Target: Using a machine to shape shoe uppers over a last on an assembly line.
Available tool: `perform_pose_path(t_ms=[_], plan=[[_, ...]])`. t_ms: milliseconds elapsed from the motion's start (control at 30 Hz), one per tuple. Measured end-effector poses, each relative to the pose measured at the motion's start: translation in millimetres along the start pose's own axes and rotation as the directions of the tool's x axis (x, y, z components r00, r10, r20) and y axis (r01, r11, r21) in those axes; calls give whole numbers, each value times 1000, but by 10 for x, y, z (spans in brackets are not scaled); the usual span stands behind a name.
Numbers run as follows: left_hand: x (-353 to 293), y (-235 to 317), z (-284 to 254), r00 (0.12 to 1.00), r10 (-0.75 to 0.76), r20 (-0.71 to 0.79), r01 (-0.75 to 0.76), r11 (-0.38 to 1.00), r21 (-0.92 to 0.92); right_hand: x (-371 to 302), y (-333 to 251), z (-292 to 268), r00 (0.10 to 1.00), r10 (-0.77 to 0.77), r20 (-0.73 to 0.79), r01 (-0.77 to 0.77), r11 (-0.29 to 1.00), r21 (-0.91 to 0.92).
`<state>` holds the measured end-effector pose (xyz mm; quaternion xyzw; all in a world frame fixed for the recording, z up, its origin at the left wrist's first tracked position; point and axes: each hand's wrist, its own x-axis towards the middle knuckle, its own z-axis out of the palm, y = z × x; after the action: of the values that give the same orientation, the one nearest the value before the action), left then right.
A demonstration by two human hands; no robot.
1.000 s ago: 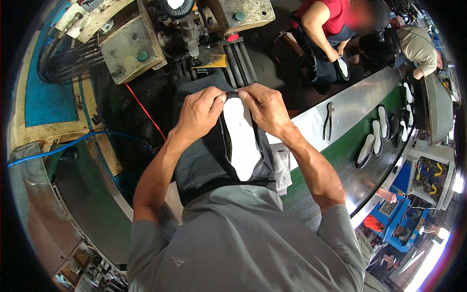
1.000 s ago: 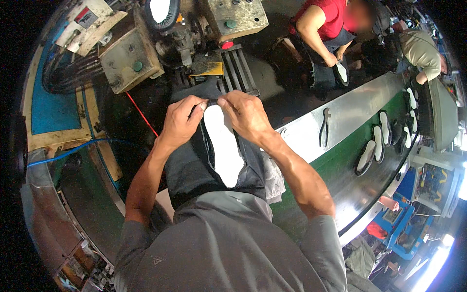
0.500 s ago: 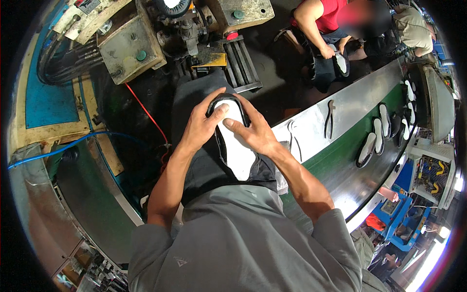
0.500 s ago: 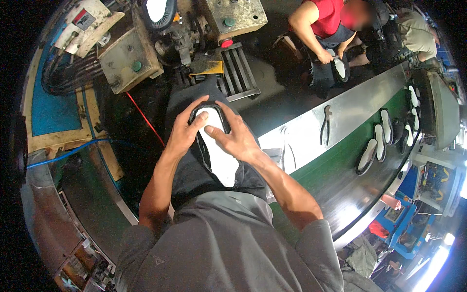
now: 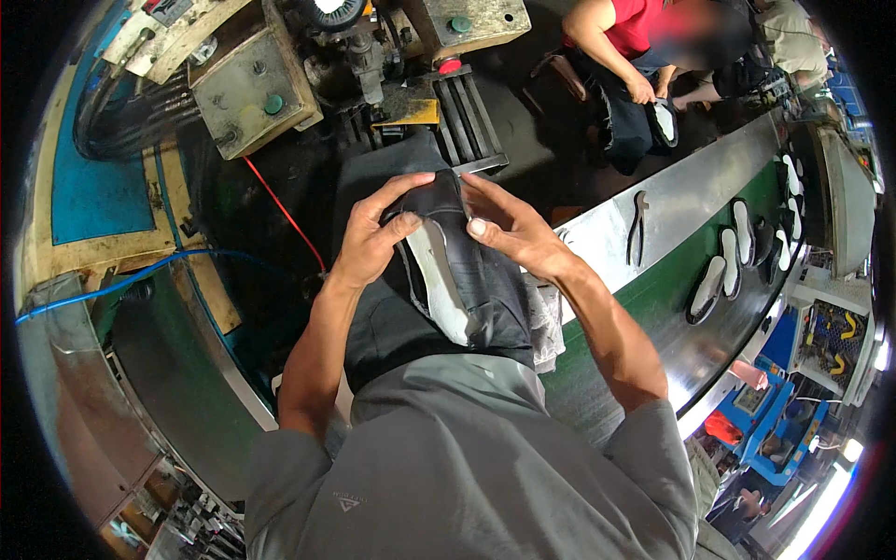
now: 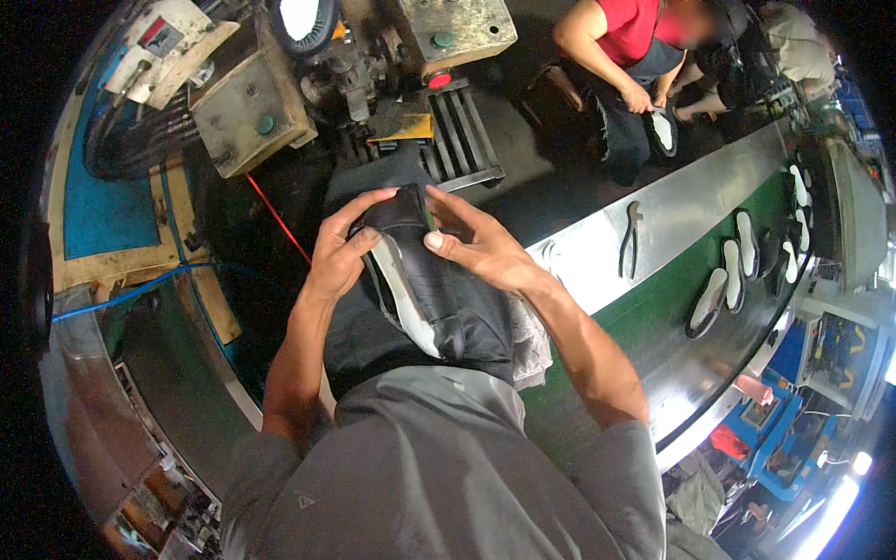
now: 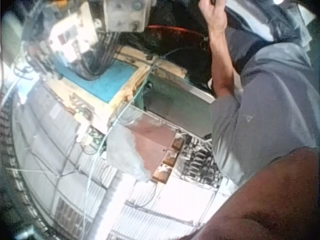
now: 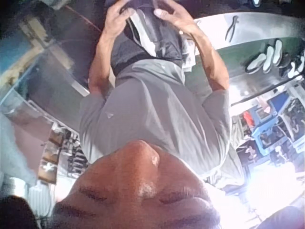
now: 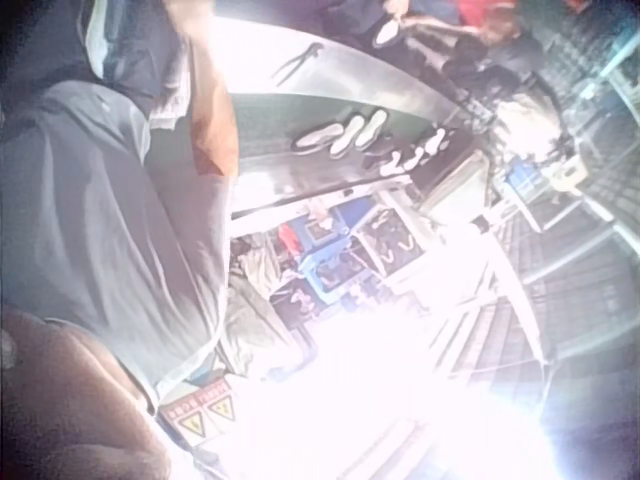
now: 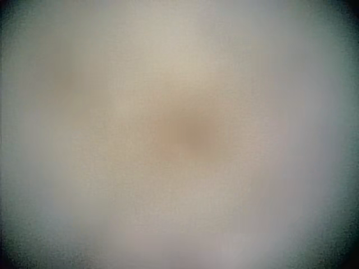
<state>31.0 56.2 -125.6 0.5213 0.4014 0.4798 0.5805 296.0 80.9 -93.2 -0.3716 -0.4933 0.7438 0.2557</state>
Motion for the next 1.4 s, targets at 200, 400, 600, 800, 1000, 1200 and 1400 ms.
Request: perform_pose_path(t_ms=[200,400,600,800,1000,1200,1400], plan=[[41,-34,20,998,67,21,-66,997,-26,182,-150,32,996,-50,69,72,921,-382],[39,-63,112,995,-95,-26,93,994,-65,240,84,207,997,-78,-4,64,843,-535],[-21,-107,257,955,-291,-62,242,881,-408,167,160,94,992,49,-119,-62,993,-105],[-249,-454,518,928,-341,-147,197,788,-583,191,335,45,992,118,-53,-114,991,73],[-183,-481,577,921,-335,-198,215,863,-457,205,220,61,991,135,1,-133,975,-175],[-316,-417,584,920,-349,-176,299,919,-259,-84,513,175,994,46,-102,-80,929,-362],[-879,-287,585,885,-466,4,466,885,5,-806,519,384,905,-17,-426,-184,885,-427]])
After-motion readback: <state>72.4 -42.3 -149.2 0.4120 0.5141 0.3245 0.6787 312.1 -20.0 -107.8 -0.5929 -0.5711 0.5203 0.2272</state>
